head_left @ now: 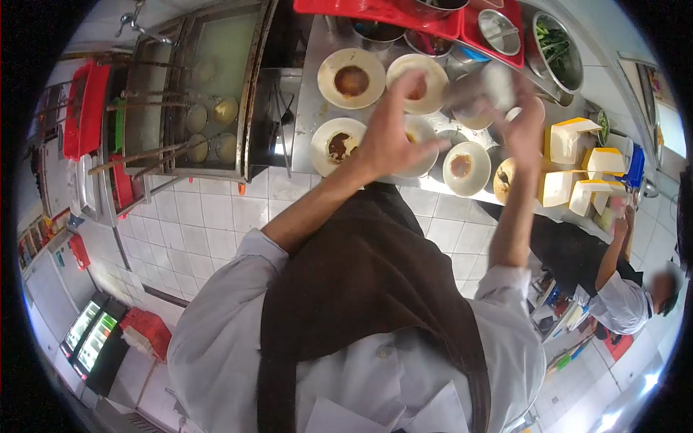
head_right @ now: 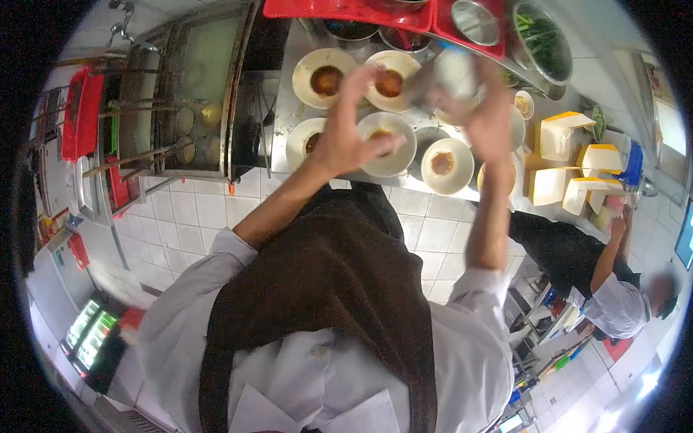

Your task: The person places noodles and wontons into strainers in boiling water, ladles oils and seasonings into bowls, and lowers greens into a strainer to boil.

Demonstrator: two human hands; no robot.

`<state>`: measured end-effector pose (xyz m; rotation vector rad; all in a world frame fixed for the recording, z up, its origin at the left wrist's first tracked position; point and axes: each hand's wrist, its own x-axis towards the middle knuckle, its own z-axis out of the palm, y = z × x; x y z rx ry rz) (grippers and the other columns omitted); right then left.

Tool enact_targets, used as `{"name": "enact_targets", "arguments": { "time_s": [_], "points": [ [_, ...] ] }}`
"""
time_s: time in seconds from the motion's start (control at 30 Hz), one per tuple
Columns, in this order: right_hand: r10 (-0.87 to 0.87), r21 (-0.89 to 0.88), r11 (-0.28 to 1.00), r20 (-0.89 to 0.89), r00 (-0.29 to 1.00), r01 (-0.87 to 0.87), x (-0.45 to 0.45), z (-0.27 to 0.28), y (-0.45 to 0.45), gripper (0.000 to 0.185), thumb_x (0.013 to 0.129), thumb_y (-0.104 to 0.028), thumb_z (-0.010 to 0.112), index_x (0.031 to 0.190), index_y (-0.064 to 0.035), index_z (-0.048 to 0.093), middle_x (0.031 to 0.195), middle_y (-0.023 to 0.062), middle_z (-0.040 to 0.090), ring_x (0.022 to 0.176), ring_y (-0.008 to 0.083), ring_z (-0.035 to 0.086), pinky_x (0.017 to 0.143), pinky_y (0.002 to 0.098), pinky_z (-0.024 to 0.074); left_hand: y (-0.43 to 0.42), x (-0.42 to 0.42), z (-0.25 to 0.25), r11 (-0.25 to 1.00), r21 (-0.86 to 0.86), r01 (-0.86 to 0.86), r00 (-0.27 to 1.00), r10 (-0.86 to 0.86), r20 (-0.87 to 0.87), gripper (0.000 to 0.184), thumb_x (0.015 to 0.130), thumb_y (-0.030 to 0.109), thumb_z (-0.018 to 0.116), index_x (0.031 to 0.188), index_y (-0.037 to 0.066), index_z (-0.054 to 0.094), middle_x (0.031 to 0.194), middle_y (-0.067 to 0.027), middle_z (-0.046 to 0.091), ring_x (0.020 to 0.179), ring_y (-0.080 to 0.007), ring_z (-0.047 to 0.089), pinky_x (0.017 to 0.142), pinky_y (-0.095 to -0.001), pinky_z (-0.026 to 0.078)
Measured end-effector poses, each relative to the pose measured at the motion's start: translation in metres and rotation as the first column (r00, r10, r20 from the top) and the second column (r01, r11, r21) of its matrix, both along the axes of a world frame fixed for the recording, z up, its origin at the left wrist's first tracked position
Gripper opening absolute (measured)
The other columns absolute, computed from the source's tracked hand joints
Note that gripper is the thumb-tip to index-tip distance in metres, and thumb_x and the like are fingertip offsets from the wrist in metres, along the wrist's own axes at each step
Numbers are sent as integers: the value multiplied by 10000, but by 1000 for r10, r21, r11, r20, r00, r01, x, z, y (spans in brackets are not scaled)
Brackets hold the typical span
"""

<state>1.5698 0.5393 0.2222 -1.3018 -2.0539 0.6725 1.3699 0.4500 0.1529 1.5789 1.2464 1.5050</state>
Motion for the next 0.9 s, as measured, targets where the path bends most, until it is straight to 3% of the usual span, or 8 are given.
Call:
{"name": "enact_targets", "arguments": {
  "time_s": [0.13, 0.23, 0.3, 0.5, 0.6, 0.63, 0.8, 0.9],
  "points": [
    [57, -242, 970, 67, 996, -39, -60, -55, -109, 584, 689, -297, 836, 1091, 44, 584, 1031, 205, 606, 888, 357, 629, 793, 421, 490, -62, 11, -52, 929, -331, 168, 979, -116, 170, 816, 681, 236, 829, 1338, 16, 398, 1195, -158, 581, 1078, -265, 597, 916, -363, 479],
    [-56, -381, 923, 10, 998, 56, -80, -78, -161, 706, 797, -351, 735, 1293, 53, 437, 1232, 258, 518, 1118, 403, 534, 974, 442, 416, -94, -5, -93, 735, -572, 364, 736, 150, 660, 594, 800, 256, 746, 1265, 15, 465, 1089, -124, 638, 941, -254, 658, 837, -348, 528],
    [-48, -331, 942, 28, 998, 55, -90, -83, -180, 773, 808, -371, 724, 1349, 60, 379, 1302, 274, 474, 1203, 415, 482, 1030, 443, 377, -103, -26, -110, 612, -494, 617, -55, 660, 749, 399, 880, 307, 663, 1172, 67, 536, 1024, -73, 650, 913, -207, 665, 839, -328, 549],
    [-2, 141, 990, 35, 999, -3, -115, -86, -219, 1003, 856, -657, 510, 1479, 47, 161, 1533, 285, 158, 1428, 458, 130, 1148, 538, 104, -119, -16, -145, 635, -452, 626, -169, 676, 717, 331, 899, 357, 630, 1110, 109, 567, 1004, -32, 644, 933, -171, 649, 840, -327, 561],
    [178, -20, 983, 383, 907, -185, -127, -132, -221, 1039, 852, -719, 428, 1490, 44, 127, 1549, 289, 98, 1447, 453, 47, 1141, 567, 17, -123, -15, -138, 660, -125, 741, -336, 525, 782, 469, 947, 485, 487, 1234, 119, 544, 1146, -60, 631, 1053, -210, 617, 998, -370, 456],
    [155, -36, 988, 267, 951, -150, -130, -139, -220, 1074, 844, -788, 245, 1492, 58, 113, 1558, 290, 52, 1455, 437, 8, 1080, 644, -118, -123, -19, -135, 636, -112, 763, -332, 535, 777, 507, 949, 508, 455, 1260, 114, 530, 1168, -65, 627, 1073, -214, 609, 1016, -373, 432],
    [102, 22, 994, 180, 978, -108, -127, -130, -225, 1081, 836, -783, 310, 1504, 35, 77, 1563, 283, 16, 1454, 440, -20, 1102, 615, -87, -127, -8, -147, 728, 38, 684, -435, 366, 823, 519, 948, 486, 469, 1279, 88, 509, 1146, -67, 633, 1083, -210, 600, 1018, -361, 424],
    [136, 23, 989, 210, 968, -144, -133, -139, -199, 1060, 848, -765, 316, 1508, 27, 70, 1568, 270, 36, 1459, 425, -10, 1102, 612, -92, -119, -19, -156, 675, -204, 709, -290, 544, 788, 493, 947, 441, 499, 1271, 68, 507, 1123, -59, 629, 1076, -198, 598, 991, -352, 448]
  ]
}}
